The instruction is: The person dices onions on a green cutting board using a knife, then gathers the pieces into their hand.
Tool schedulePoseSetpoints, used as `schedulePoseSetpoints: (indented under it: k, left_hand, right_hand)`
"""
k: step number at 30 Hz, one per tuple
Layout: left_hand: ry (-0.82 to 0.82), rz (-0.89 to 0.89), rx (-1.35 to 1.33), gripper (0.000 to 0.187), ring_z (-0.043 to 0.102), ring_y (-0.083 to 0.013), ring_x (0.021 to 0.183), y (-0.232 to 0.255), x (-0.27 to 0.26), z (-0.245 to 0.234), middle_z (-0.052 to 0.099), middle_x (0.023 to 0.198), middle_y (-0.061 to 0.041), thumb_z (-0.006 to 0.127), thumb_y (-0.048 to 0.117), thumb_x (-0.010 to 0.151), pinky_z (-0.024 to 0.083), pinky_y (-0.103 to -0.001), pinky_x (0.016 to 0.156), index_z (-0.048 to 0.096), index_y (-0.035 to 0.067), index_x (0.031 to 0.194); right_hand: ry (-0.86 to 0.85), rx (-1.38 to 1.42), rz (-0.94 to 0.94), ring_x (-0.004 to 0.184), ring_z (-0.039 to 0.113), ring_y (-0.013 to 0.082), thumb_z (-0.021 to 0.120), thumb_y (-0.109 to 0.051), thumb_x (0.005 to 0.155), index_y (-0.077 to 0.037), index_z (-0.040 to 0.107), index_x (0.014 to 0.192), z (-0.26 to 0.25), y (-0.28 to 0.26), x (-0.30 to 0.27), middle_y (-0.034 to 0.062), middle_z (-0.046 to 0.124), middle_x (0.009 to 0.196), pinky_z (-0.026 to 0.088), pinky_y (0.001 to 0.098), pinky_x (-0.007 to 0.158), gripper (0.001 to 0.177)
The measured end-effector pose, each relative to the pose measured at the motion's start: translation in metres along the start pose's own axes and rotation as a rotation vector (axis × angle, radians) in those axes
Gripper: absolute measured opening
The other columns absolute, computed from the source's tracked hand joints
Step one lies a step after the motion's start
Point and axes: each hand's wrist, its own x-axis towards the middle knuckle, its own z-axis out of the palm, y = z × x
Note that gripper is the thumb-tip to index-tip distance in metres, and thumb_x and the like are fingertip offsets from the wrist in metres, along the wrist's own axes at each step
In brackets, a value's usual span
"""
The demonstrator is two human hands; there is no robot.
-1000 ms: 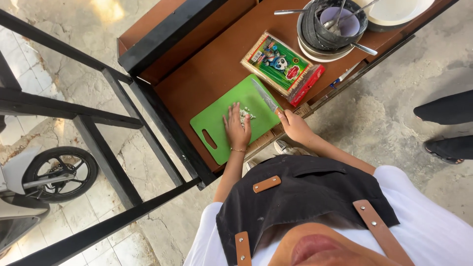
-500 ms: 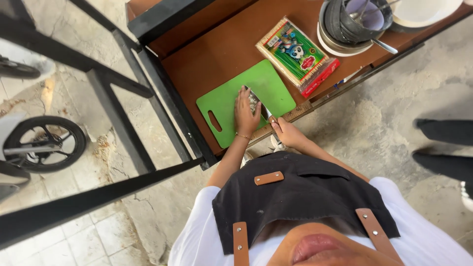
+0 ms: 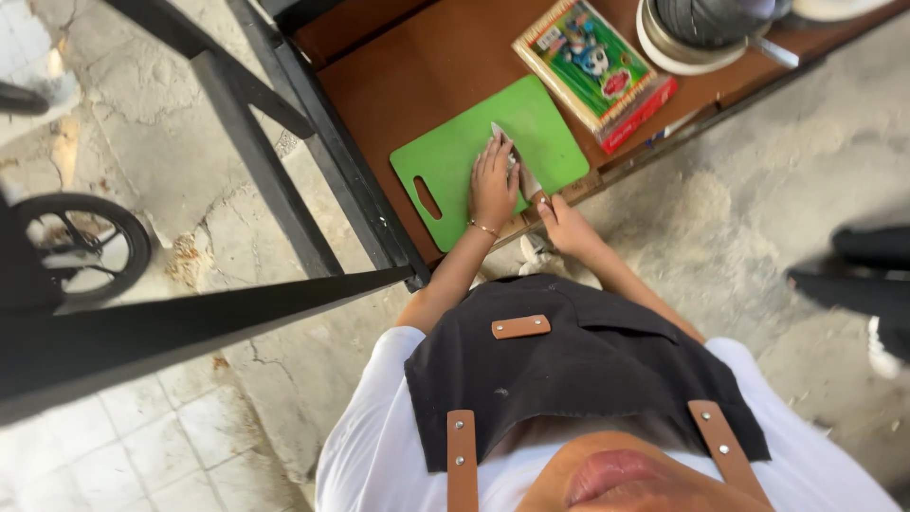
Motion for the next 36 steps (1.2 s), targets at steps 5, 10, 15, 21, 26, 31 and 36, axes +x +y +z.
schedulePoseSetpoints:
  k: [5, 10, 15, 21, 26, 31, 36]
  left_hand:
    - [0.012, 0.037, -0.012, 0.031, 0.054, -0.0310, 0.133, 0.004, -0.001, -0.002, 0.058, 0.144, -0.008, 0.058, 0.019, 0.104, 0.042, -0.046, 0.114, 0.059, 0.012, 0.134]
    - [-0.008, 0.037, 0.002, 0.029, 0.057, -0.0303, 0.126, 0.011, -0.003, -0.005, 0.060, 0.136, -0.006, 0.057, 0.016, 0.104, 0.043, -0.045, 0.111, 0.060, 0.011, 0.133]
    - [0.004, 0.058, 0.010, 0.034, 0.053, -0.0314, 0.130, 0.015, -0.005, -0.006, 0.056, 0.139, -0.009, 0.057, 0.027, 0.104, 0.039, -0.047, 0.114, 0.058, 0.009, 0.133]
    - [0.013, 0.081, 0.074, 0.033, 0.049, -0.0316, 0.136, 0.018, -0.005, -0.009, 0.054, 0.144, -0.010, 0.056, 0.035, 0.105, 0.035, -0.049, 0.120, 0.059, 0.011, 0.127]
    - [0.024, 0.079, 0.087, 0.023, 0.044, -0.0325, 0.143, 0.011, -0.003, -0.003, 0.049, 0.150, -0.013, 0.054, 0.030, 0.105, 0.031, -0.052, 0.125, 0.059, 0.011, 0.118]
    - [0.032, 0.044, 0.046, 0.018, 0.041, -0.0327, 0.147, 0.001, -0.003, 0.005, 0.048, 0.153, -0.014, 0.053, 0.019, 0.102, 0.029, -0.055, 0.128, 0.060, 0.011, 0.117]
    - [0.189, 0.032, -0.294, 0.022, 0.053, -0.0281, 0.136, -0.015, -0.005, 0.012, 0.054, 0.150, -0.012, 0.049, 0.012, 0.109, 0.039, -0.044, 0.117, 0.061, 0.008, 0.126]
  right_hand:
    - [0.066, 0.003, -0.005, 0.093, 0.061, 0.0555, 0.046, -0.039, 0.108, 0.000, 0.050, 0.125, 0.006, -0.004, -0.007, 0.0351, 0.066, 0.102, 0.048, 0.0580, 0.079, 0.043]
    - [0.065, 0.029, 0.086, 0.084, 0.062, 0.0529, 0.049, -0.036, 0.108, 0.000, 0.050, 0.112, 0.005, -0.027, -0.017, 0.0325, 0.065, 0.091, 0.047, 0.0574, 0.073, 0.036]
    - [0.072, 0.046, 0.123, 0.080, 0.063, 0.0495, 0.050, -0.035, 0.108, -0.001, 0.049, 0.110, 0.003, -0.042, -0.023, 0.0306, 0.065, 0.087, 0.047, 0.0550, 0.071, 0.034]
    - [0.053, 0.062, 0.127, 0.081, 0.064, 0.0450, 0.050, -0.035, 0.109, -0.001, 0.049, 0.109, 0.002, -0.047, -0.027, 0.0269, 0.065, 0.088, 0.047, 0.0523, 0.072, 0.034]
    - [0.141, 0.081, -0.043, 0.083, 0.063, 0.0423, 0.058, -0.029, 0.106, 0.000, 0.054, 0.107, -0.002, -0.047, -0.030, 0.0243, 0.065, 0.091, 0.047, 0.0500, 0.072, 0.029]
    - [0.206, 0.095, -0.068, 0.074, 0.060, 0.0319, 0.063, -0.025, 0.107, 0.000, 0.058, 0.108, -0.021, -0.043, -0.033, 0.0178, 0.062, 0.084, 0.048, 0.0444, 0.069, 0.025]
    - [0.165, 0.165, -0.059, 0.066, 0.058, 0.0170, 0.062, -0.023, 0.114, -0.002, 0.059, 0.114, -0.048, -0.027, -0.022, 0.0092, 0.061, 0.080, 0.047, 0.0352, 0.061, 0.022]
